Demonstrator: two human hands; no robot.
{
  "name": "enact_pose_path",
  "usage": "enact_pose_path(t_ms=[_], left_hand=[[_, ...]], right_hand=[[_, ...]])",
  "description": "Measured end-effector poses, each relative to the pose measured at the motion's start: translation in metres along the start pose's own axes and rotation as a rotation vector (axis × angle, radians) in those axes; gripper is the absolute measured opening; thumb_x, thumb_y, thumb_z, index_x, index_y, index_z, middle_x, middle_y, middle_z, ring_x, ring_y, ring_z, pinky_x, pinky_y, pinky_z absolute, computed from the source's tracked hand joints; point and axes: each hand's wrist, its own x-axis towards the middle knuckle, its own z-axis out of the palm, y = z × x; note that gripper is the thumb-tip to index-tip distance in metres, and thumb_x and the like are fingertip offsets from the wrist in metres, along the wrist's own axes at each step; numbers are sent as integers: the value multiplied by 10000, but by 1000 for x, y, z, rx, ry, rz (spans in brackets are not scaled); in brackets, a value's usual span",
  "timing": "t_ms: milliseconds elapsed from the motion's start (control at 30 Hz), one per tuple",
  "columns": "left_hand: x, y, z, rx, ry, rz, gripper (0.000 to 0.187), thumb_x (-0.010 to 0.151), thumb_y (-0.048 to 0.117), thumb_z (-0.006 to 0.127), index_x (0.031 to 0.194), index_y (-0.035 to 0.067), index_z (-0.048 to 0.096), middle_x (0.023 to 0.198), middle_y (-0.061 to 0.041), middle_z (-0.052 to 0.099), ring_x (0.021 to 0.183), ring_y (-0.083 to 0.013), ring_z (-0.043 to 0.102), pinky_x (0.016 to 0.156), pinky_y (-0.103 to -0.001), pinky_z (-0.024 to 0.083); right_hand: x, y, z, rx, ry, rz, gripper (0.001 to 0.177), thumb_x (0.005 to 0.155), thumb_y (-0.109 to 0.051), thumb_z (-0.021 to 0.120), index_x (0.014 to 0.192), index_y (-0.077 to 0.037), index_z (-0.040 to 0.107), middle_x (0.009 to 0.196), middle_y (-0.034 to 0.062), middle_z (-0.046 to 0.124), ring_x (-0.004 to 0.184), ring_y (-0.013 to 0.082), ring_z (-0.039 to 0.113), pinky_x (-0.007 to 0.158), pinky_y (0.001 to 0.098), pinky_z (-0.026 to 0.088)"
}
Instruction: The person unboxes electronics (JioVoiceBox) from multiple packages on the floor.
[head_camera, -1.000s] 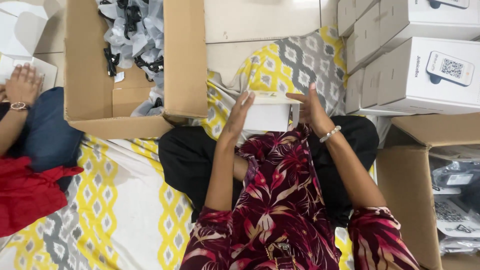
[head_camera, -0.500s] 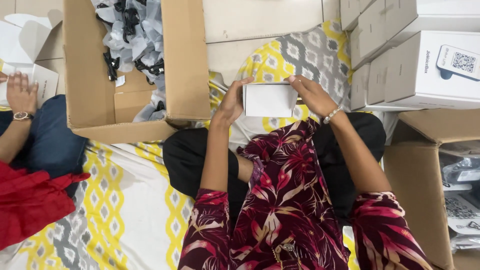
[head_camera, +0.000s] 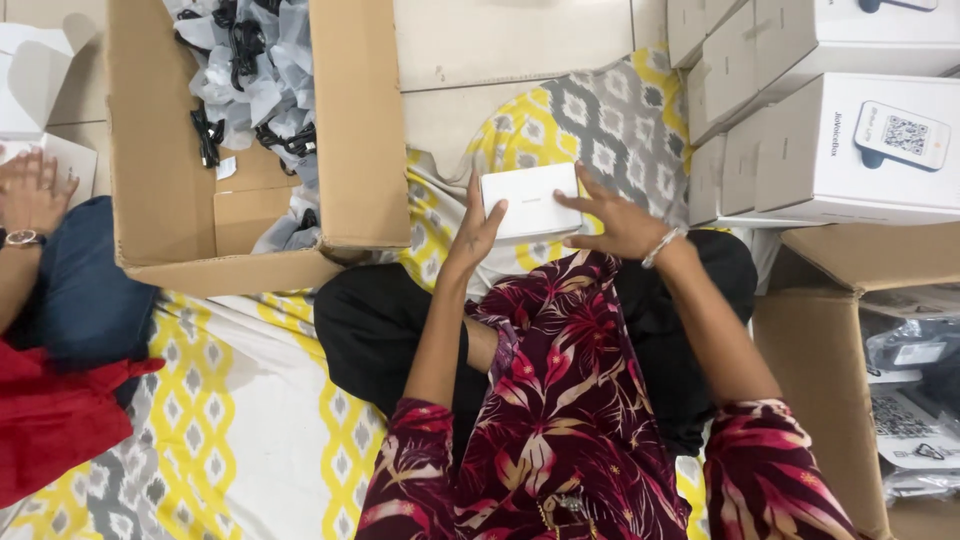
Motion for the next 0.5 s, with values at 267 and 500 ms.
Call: enact_pose_path(t_ms=[267, 500], left_hand=[[-44, 73, 4, -152, -30, -236, 875, 956, 384, 580, 1618, 269, 20, 1681, -121, 166, 1479, -380, 346, 999, -579, 525], [-108, 49, 17, -440, -61, -308, 890, 873, 350, 660, 1577, 362, 116, 1614, -93, 267, 1393, -376, 447, 867, -647, 538]], right_hand=[[-12, 20, 82, 465, 428, 260, 489, 1018, -180, 706, 1492, -222, 595, 1693, 157, 416, 1495, 330, 512, 1143, 397, 522], [-61, -16, 98, 1187, 330, 558, 838, 878, -313, 732, 1609, -203, 338, 1556, 224, 377, 1340, 460, 467, 889, 537, 567]])
